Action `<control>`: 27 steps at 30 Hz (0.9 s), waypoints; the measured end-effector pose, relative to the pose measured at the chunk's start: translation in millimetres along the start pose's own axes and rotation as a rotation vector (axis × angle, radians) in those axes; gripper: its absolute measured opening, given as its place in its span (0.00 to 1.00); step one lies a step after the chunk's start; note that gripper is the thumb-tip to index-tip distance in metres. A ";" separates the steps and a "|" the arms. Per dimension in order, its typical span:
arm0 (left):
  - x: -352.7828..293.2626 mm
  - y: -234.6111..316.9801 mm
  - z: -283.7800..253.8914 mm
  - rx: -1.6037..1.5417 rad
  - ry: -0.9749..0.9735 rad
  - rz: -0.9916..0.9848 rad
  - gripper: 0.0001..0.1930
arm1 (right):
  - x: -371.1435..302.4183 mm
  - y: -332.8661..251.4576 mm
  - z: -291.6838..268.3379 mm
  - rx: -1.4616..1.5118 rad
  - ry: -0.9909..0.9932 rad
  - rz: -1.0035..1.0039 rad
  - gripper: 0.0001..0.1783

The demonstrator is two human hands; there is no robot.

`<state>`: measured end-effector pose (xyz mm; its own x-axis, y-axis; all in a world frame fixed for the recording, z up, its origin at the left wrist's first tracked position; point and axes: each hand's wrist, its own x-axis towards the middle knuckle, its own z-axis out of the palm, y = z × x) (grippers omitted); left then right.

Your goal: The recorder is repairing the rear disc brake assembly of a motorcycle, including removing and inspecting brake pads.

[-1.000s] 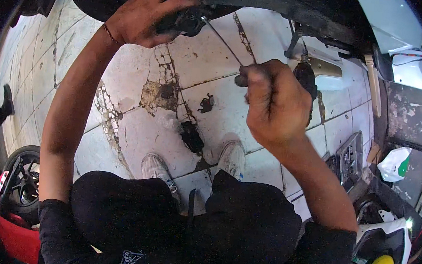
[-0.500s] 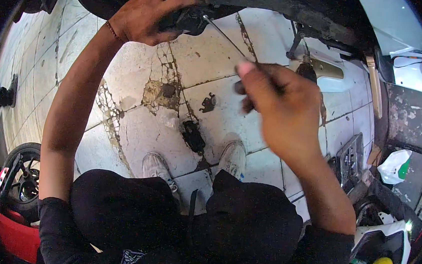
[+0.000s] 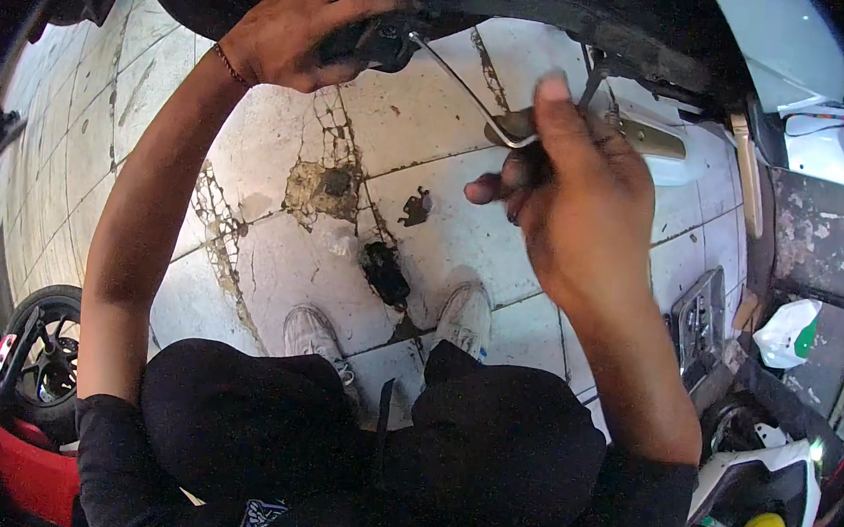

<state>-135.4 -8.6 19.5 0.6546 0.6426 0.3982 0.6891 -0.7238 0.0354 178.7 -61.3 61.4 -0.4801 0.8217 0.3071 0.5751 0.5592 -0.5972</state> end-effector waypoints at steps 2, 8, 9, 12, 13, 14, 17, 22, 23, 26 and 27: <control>-2.9 -0.5 1.0 -0.017 0.006 0.000 0.40 | -1.8 -11.2 -6.1 -0.033 -0.004 -0.056 0.16; -3.7 2.6 -2.3 0.005 -0.043 -0.063 0.41 | 1.8 -18.8 -21.5 -0.396 -0.038 -0.381 0.20; -3.6 1.6 -2.9 -0.003 -0.037 -0.057 0.41 | 2.5 -16.4 -20.6 -0.328 -0.068 -0.282 0.19; -2.5 1.7 -1.3 -0.011 -0.028 -0.047 0.42 | 4.8 -11.4 -17.0 -0.117 -0.156 0.005 0.19; -2.2 1.8 -1.1 -0.010 -0.024 -0.045 0.42 | 5.2 -11.2 -16.6 -0.119 -0.157 0.002 0.19; -0.3 1.0 -0.7 -0.009 -0.021 -0.046 0.42 | 5.2 -11.5 -16.1 -0.063 -0.141 0.006 0.20; -0.3 2.5 0.9 -0.029 -0.050 -0.074 0.42 | -1.4 -15.7 -9.1 0.126 -0.102 0.029 0.22; -2.9 -0.1 0.0 -0.022 0.023 0.002 0.42 | 8.0 -8.5 -11.9 -0.226 -0.046 -0.399 0.17; -2.2 0.2 0.3 -0.027 0.029 0.008 0.42 | 6.0 -8.8 -8.3 -0.155 -0.034 -0.228 0.15; -1.8 0.4 0.5 -0.035 0.030 0.004 0.41 | 0.9 -10.1 -0.9 0.072 0.014 0.275 0.16; -1.4 0.5 0.1 -0.026 0.034 0.026 0.41 | 1.2 -10.3 -1.6 0.073 0.015 0.273 0.16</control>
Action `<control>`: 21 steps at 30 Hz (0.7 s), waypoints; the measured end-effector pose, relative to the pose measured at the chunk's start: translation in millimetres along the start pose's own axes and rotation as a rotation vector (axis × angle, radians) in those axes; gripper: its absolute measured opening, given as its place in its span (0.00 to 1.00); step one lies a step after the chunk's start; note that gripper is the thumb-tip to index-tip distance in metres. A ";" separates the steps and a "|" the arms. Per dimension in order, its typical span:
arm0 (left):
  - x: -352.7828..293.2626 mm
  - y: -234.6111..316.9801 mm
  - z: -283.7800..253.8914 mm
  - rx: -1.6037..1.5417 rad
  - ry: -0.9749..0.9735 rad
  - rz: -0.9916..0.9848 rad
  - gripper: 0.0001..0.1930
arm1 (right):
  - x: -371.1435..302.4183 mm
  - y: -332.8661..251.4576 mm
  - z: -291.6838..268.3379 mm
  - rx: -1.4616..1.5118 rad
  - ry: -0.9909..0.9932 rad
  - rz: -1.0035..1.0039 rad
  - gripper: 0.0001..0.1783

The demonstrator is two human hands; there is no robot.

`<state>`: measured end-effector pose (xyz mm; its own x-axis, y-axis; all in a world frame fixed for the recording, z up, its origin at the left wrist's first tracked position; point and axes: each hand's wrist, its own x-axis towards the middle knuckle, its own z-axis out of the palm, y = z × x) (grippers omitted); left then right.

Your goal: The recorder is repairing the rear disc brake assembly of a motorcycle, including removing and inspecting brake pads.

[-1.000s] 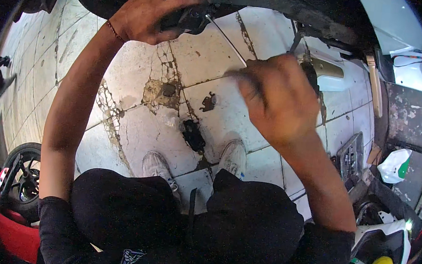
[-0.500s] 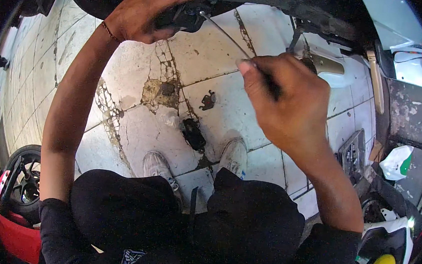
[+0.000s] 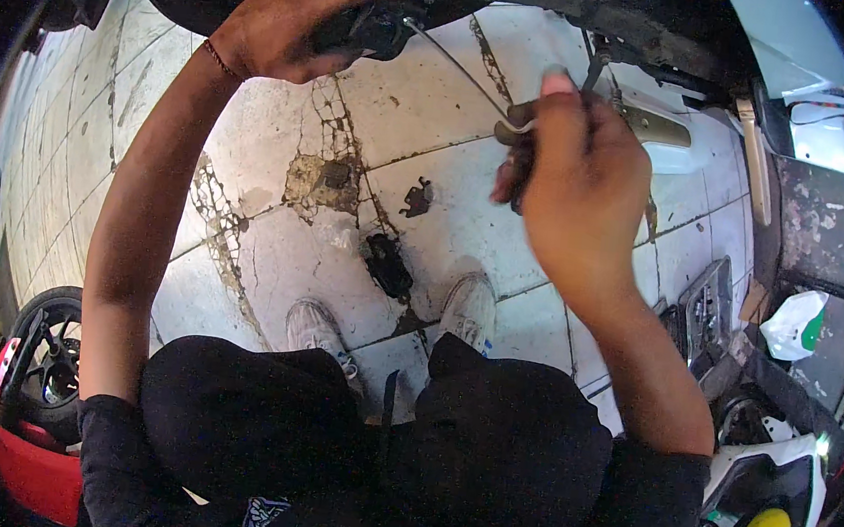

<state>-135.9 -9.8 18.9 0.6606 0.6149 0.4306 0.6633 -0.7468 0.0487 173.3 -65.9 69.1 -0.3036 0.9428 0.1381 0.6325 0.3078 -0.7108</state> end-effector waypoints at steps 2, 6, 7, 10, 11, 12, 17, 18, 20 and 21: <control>2.5 -0.1 0.6 0.008 0.007 0.025 0.40 | 1.0 -2.6 -3.8 -0.051 0.022 -0.169 0.15; -1.6 -1.4 0.3 0.009 -0.039 -0.039 0.41 | 1.5 -9.0 -6.7 -0.127 0.048 -0.492 0.14; -2.9 -2.1 0.0 0.004 -0.014 -0.018 0.41 | 2.1 -8.9 -13.8 -0.499 0.079 -0.735 0.17; -5.0 -2.7 -0.5 0.004 -0.023 -0.033 0.42 | 4.0 -3.6 -12.2 -0.478 0.069 -0.798 0.14; -4.5 -3.3 -0.1 -0.001 -0.022 -0.030 0.42 | 2.2 -4.5 -9.0 -0.482 0.068 -0.793 0.14; -2.3 -3.0 0.3 0.007 -0.021 -0.020 0.42 | 0.4 -6.7 -4.2 -0.250 0.003 -0.378 0.14; -3.6 1.2 0.9 0.030 -0.059 -0.073 0.42 | 6.2 4.5 -9.4 1.015 -0.472 0.545 0.17; -2.4 -0.2 1.5 0.027 -0.039 -0.049 0.42 | 5.8 3.1 -8.9 1.024 -0.474 0.547 0.17; -2.4 -1.9 2.2 0.023 -0.030 -0.023 0.42 | 3.0 0.9 -5.6 0.306 -0.320 -0.167 0.23; -4.7 -3.0 2.0 0.018 -0.023 -0.019 0.42 | 12.2 10.2 -9.9 0.050 -0.357 -0.499 0.20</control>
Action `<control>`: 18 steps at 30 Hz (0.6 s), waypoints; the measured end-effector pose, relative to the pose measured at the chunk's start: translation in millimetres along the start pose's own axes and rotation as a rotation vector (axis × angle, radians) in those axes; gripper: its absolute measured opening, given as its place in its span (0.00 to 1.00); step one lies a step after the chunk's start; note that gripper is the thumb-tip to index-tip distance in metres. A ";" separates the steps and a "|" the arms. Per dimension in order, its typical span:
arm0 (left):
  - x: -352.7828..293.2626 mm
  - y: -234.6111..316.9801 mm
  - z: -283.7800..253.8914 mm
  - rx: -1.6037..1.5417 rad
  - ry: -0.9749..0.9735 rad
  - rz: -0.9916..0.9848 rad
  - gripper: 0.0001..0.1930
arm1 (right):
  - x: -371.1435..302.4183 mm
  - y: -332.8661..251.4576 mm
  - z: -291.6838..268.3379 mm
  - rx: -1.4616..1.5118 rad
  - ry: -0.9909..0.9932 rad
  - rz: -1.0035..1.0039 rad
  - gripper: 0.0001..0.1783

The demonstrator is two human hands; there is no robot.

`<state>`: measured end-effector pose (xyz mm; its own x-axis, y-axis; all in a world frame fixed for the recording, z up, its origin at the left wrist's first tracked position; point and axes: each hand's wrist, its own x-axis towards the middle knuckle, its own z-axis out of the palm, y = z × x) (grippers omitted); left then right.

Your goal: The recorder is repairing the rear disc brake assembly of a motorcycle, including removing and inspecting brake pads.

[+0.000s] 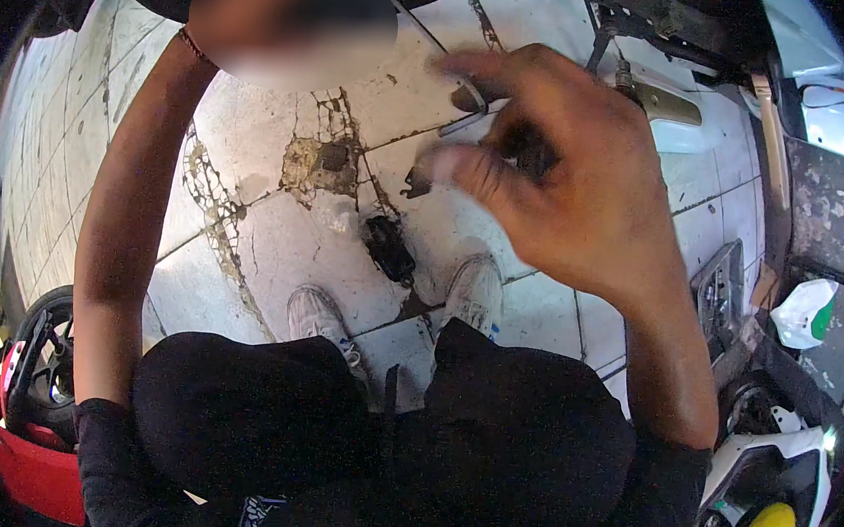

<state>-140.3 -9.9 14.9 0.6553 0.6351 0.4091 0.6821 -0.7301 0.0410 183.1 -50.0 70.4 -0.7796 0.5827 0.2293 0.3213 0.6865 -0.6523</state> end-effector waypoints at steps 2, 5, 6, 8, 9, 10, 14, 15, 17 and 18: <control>-3.8 -3.2 -0.5 -0.006 -0.001 0.001 0.42 | 5.4 10.2 -0.7 -0.170 0.012 -0.175 0.17; 0.7 -7.2 3.2 -0.046 0.019 0.025 0.42 | 9.0 17.4 2.4 -0.366 0.104 -0.384 0.08; 2.0 -8.4 4.2 -0.048 0.044 0.032 0.42 | 6.4 22.0 9.9 -0.213 0.199 -0.326 0.11; 2.7 -8.5 10.3 -0.062 0.073 0.041 0.42 | -0.7 19.0 32.3 0.084 0.348 -0.153 0.13; -1.7 -6.2 8.3 -0.043 0.046 -0.008 0.42 | -0.8 14.9 36.0 0.091 0.349 -0.149 0.13; -4.3 -5.0 7.1 -0.024 0.021 -0.056 0.42 | 0.1 11.6 36.7 -0.072 0.366 -0.235 0.12; -1.7 -7.5 6.4 -0.010 0.010 -0.006 0.43 | 0.7 31.7 27.1 -0.342 0.394 -0.461 0.15; -2.4 -3.1 3.7 0.026 -0.020 -0.031 0.44 | 1.2 35.2 26.8 -0.302 0.410 -0.454 0.15; -7.5 -2.2 6.0 0.060 -0.061 -0.067 0.44 | 8.0 39.0 20.6 -0.339 0.363 -0.510 0.16; -7.7 -5.6 7.8 0.012 -0.014 -0.055 0.44 | 12.7 38.2 15.9 -0.338 0.316 -0.572 0.15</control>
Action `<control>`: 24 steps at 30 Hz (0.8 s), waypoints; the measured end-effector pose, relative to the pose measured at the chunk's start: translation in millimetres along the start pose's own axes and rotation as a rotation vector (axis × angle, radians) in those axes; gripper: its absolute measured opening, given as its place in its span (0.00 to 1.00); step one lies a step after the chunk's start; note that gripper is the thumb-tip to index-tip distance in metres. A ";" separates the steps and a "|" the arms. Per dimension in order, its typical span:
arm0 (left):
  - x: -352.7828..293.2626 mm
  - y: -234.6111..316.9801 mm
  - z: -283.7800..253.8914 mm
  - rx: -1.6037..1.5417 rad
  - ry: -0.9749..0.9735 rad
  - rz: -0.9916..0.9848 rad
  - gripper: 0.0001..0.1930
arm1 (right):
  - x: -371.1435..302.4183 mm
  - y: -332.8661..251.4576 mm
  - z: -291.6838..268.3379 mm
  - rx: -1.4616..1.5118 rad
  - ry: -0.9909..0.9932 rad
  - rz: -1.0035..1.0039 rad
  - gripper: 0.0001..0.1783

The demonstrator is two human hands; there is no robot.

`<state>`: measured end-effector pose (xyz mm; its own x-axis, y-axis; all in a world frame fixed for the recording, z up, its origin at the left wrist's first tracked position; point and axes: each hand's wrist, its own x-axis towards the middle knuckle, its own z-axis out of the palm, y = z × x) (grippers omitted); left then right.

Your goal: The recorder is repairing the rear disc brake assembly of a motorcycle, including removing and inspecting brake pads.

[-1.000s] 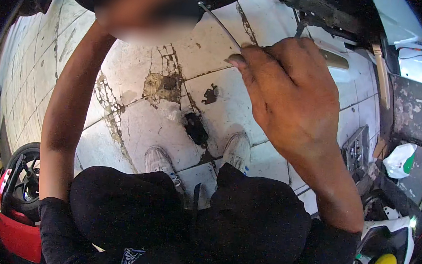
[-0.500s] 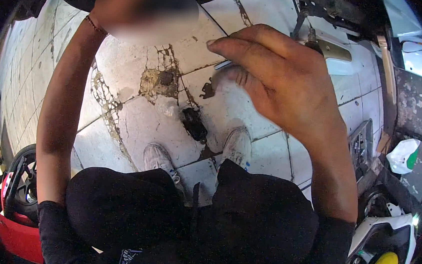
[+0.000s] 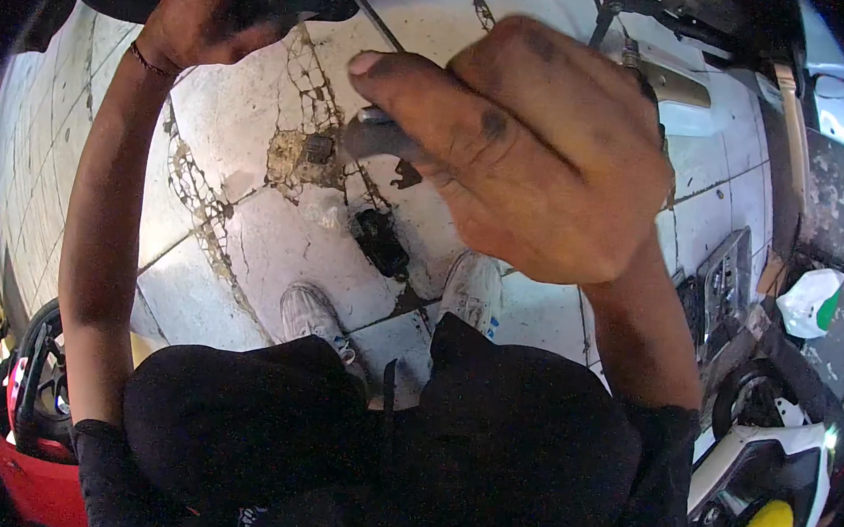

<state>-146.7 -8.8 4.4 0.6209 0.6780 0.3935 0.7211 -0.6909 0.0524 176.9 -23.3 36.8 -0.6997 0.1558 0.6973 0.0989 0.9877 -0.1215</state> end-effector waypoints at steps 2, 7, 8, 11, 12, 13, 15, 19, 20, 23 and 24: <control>-3.5 -4.3 2.9 -0.050 0.036 -0.003 0.43 | 19.1 14.5 -8.7 0.118 -0.104 -0.166 0.11; -11.1 -7.3 -0.4 -0.092 0.066 0.039 0.42 | -68.3 18.4 36.3 0.361 0.239 0.988 0.17; -10.5 -7.0 2.3 -0.091 0.077 0.039 0.42 | -80.7 12.9 57.7 0.421 0.061 1.274 0.15; 2.0 -5.0 6.9 -0.073 0.076 0.029 0.40 | -180.9 37.4 97.3 -0.622 -0.645 0.485 0.18; 1.4 -4.5 6.7 -0.104 0.066 0.017 0.40 | -197.3 43.7 105.2 -0.612 -0.640 0.484 0.18; 0.5 -3.3 5.2 -0.140 0.058 0.004 0.40 | -206.3 49.9 109.2 -0.751 -0.777 0.528 0.20; -0.6 -3.2 4.4 -0.112 0.059 0.001 0.40 | -213.8 55.1 109.6 -0.886 -0.905 0.569 0.22; -3.3 0.0 1.3 -0.147 0.065 0.018 0.39 | -210.2 60.8 111.6 -0.834 -0.957 0.569 0.21; -4.8 -0.4 1.6 -0.151 0.075 -0.020 0.39 | -210.4 63.8 114.0 -0.763 -0.868 0.554 0.21; 6.1 -1.2 1.7 -0.145 0.123 0.077 0.40 | -230.2 83.8 119.8 -0.711 -0.763 0.463 0.16; 6.8 3.6 -1.6 -0.117 0.072 0.024 0.39 | -241.5 90.9 122.0 -0.671 -0.843 0.522 0.13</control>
<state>-140.3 -7.0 8.7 0.6108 0.6442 0.4604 0.6630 -0.7339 0.1473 268.6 26.8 -228.8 -0.6837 0.7286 -0.0398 0.6833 0.6584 0.3156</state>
